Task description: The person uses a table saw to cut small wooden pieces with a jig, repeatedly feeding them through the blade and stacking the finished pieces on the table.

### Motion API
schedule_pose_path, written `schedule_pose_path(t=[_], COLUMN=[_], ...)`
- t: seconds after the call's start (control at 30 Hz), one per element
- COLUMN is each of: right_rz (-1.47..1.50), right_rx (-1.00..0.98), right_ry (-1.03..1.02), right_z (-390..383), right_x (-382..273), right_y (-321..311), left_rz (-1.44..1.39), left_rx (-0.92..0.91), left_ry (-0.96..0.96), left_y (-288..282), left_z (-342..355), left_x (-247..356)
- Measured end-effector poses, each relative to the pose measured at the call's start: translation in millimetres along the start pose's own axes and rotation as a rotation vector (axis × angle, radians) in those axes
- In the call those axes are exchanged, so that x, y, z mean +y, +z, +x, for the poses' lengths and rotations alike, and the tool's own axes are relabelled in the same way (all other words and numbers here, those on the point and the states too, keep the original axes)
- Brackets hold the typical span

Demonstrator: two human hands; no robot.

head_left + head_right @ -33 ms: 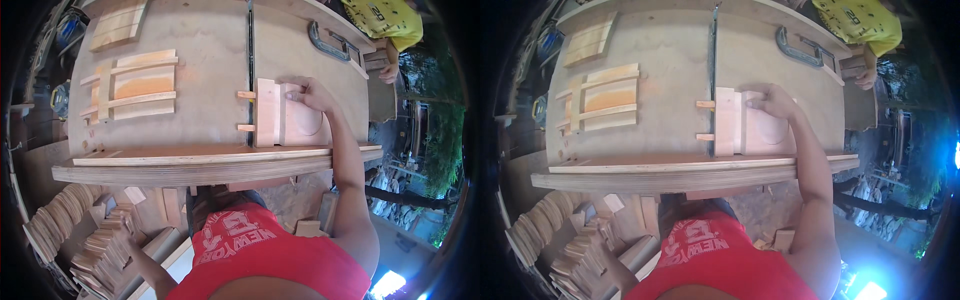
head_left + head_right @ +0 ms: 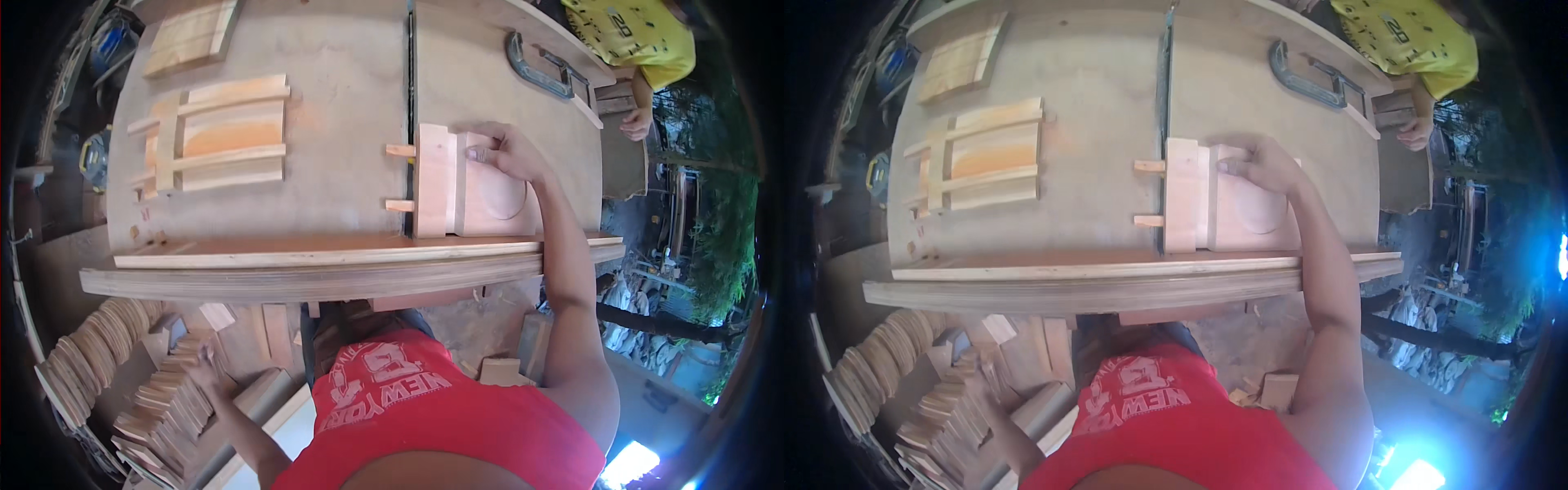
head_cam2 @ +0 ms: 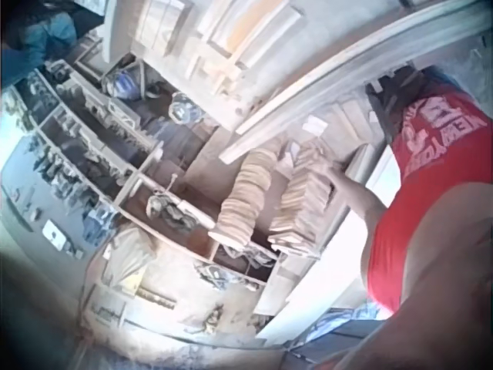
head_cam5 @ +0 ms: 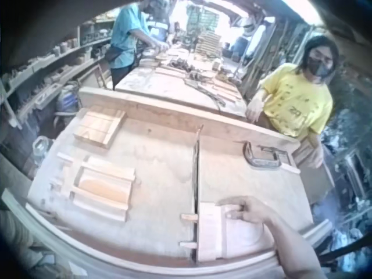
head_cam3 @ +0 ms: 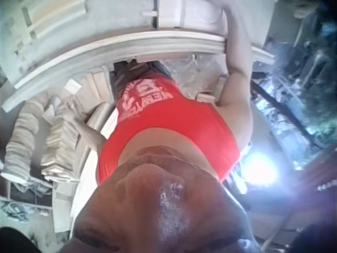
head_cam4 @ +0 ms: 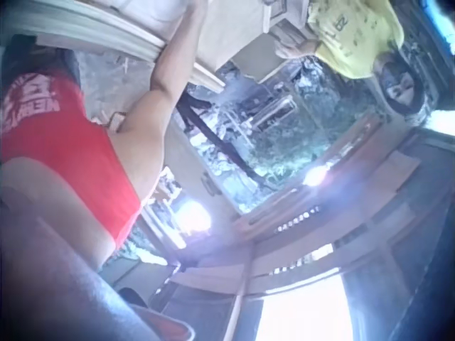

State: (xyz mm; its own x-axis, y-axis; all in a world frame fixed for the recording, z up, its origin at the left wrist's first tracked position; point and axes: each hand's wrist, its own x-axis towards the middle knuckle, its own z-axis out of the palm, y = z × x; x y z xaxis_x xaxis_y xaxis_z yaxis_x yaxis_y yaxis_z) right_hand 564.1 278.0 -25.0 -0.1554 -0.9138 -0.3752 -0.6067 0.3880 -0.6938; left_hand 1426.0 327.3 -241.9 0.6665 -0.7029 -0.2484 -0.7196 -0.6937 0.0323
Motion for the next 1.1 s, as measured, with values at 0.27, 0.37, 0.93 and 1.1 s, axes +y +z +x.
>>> schedule_pose_path(t=[0.27,0.37,0.93,1.1], right_rz=[-0.391,-0.244,-0.557,-0.535], right_rx=[0.144,0.006,-0.002,-0.023], right_ry=[-0.146,-0.231,-0.152,-0.186], right_z=[-52,-121,-162,-158], right_x=[-15,-59,-40,-35], right_y=[-10,14,32,30], left_rz=[-0.944,-0.870,-0.592,-0.599], left_rx=[-0.007,0.292,0.435,0.389], left_ry=[0.704,1.044,1.417,1.397], left_y=[-70,-105,-154,-158], left_z=[-198,-215,-225,-230], left_x=[218,227,361,360])
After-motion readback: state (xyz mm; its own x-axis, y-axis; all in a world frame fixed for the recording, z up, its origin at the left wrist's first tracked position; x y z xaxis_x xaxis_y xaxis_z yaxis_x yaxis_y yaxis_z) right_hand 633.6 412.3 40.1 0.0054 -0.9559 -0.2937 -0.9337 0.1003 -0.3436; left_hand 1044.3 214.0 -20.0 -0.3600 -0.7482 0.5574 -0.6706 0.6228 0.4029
